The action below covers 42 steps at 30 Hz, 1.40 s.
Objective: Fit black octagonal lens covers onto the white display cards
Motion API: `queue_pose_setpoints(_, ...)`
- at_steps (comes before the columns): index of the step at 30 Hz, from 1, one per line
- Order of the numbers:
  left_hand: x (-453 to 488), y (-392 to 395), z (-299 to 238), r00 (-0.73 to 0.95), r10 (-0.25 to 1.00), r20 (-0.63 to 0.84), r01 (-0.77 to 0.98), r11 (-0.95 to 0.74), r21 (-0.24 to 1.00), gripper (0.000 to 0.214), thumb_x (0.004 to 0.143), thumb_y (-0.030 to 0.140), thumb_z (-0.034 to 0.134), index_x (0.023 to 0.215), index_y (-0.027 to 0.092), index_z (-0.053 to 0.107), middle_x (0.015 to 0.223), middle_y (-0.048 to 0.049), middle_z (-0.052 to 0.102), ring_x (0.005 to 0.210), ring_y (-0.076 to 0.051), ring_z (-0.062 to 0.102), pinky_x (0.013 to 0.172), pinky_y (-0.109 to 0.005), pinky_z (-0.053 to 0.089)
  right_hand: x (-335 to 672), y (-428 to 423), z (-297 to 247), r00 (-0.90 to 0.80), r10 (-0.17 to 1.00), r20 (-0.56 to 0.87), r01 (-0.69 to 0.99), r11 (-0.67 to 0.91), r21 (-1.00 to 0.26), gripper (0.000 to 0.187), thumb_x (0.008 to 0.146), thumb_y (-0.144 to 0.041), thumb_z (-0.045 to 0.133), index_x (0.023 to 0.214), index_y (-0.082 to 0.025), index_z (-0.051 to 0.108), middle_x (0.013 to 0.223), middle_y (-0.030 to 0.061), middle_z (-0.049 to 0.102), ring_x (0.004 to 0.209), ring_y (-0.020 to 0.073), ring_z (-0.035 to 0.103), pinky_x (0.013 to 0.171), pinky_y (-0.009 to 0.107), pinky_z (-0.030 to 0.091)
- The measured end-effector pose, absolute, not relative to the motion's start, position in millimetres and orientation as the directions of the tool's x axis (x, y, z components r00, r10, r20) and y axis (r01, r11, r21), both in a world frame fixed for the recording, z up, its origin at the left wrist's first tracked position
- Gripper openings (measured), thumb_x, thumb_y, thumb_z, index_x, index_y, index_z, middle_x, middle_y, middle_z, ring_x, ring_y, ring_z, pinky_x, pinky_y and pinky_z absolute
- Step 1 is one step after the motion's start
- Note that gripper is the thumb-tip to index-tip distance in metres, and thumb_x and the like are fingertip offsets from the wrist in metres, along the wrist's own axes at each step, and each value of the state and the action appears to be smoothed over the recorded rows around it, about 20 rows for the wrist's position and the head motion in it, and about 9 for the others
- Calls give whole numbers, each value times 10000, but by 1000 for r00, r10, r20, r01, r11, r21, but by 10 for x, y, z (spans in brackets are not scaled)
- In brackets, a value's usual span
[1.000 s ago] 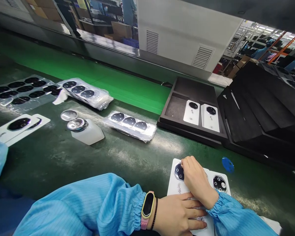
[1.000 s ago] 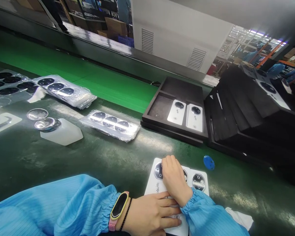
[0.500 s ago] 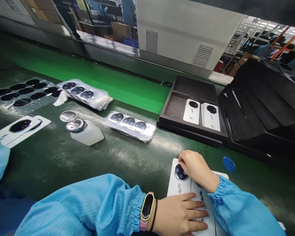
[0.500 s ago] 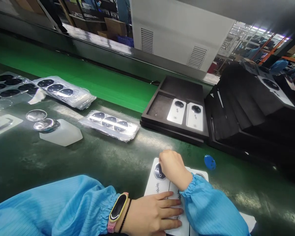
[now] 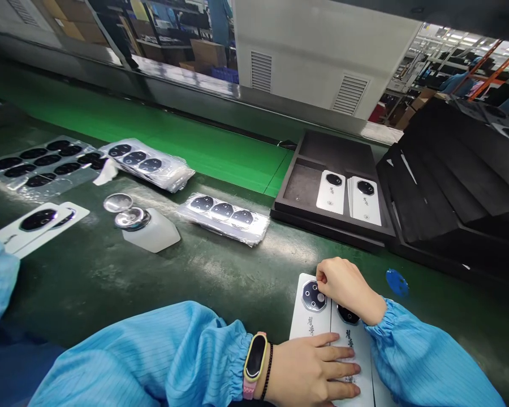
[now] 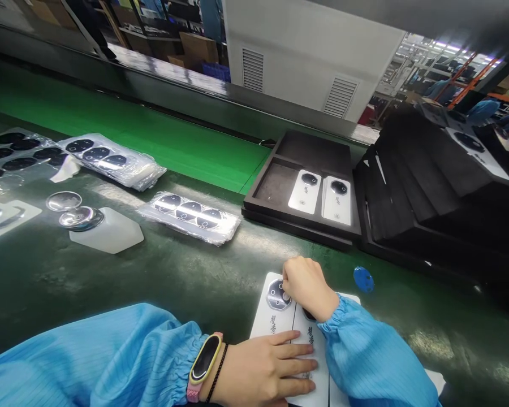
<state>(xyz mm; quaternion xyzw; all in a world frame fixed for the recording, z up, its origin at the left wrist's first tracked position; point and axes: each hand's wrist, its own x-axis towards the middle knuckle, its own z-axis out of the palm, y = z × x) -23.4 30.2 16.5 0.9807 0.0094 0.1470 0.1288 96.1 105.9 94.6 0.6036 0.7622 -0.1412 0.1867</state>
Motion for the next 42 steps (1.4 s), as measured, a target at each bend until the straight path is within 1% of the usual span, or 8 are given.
queue_pose_setpoints(6, -230, 298, 167, 955, 56, 292, -22, -966, 258, 384, 911, 333, 492, 1226, 123, 556, 1303, -58, 561, 1252, -217, 465, 1115, -358, 291, 885, 1036, 945, -194, 870, -453, 975, 222, 9, 259, 697, -15, 502, 678, -192, 689, 773, 52, 711, 745, 188, 650, 519, 261, 269)
queue_pose_setpoints(17, -229, 284, 125, 959, 61, 275, -17, -962, 272, 387, 916, 327, 473, 1241, 132, 547, 1335, -61, 535, 1270, -218, 448, 1125, -365, 280, 908, 1016, 955, -161, 880, -446, 985, 171, -18, 259, 717, -21, 516, 679, -213, 685, 764, 17, 710, 725, 166, 647, 514, 238, 288)
queue_pose_setpoints(22, -225, 290, 123, 967, 55, 251, -20, -958, 285, 408, 917, 324, 479, 1268, 120, 524, 1354, -73, 514, 1285, -227, 431, 1130, -369, 267, 930, 1005, 955, -128, 885, -447, 991, 132, -23, 246, 731, -24, 513, 677, -192, 685, 781, 50, 709, 754, 195, 651, 519, 252, 281)
queue_pose_setpoints(27, -227, 288, 130, 967, 51, 250, -24, -957, 288, 406, 918, 331, 482, 1259, 117, 532, 1352, -77, 516, 1285, -227, 435, 1127, -373, 279, 1057, 989, 937, -141, 888, -439, 990, 113, -88, 222, 762, -42, 523, 709, -195, 675, 746, 14, 694, 727, 163, 640, 541, 231, 330)
queue_pose_setpoints(30, -228, 283, 130, 962, 53, 267, -26, -959, 284, 400, 919, 330, 477, 1251, 116, 540, 1343, -78, 526, 1275, -225, 446, 1115, -372, 298, 1079, 969, 893, -196, 891, -410, 977, 142, -159, 175, 793, -69, 546, 774, -196, 664, 785, -8, 689, 744, 122, 629, 601, 198, 383)
queue_pose_setpoints(33, -225, 279, 119, 955, 58, 290, -26, -961, 276, 397, 913, 325, 484, 1243, 114, 546, 1329, -80, 537, 1261, -227, 461, 1107, -376, 310, 1073, 944, 835, -239, 900, -364, 965, 180, -190, 151, 815, -79, 547, 786, -187, 648, 801, -7, 676, 750, 114, 617, 626, 194, 394)
queue_pose_setpoints(37, -217, 275, 101, 949, 57, 309, -28, -964, 265, 389, 908, 330, 483, 1222, 116, 564, 1312, -79, 552, 1247, -226, 472, 1101, -372, 314, 1074, 907, 760, -286, 915, -283, 955, 246, -167, 168, 845, -87, 531, 742, -185, 621, 759, -3, 653, 704, 131, 596, 603, 227, 376)
queue_pose_setpoints(42, -216, 275, 104, 957, 48, 285, -26, -967, 252, 399, 910, 338, 478, 1237, 123, 555, 1322, -66, 542, 1253, -226, 457, 1122, -368, 271, 1089, 822, 629, -358, 921, -152, 933, 349, -85, 184, 848, -52, 506, 746, -175, 597, 741, 23, 630, 698, 173, 561, 623, 278, 347)
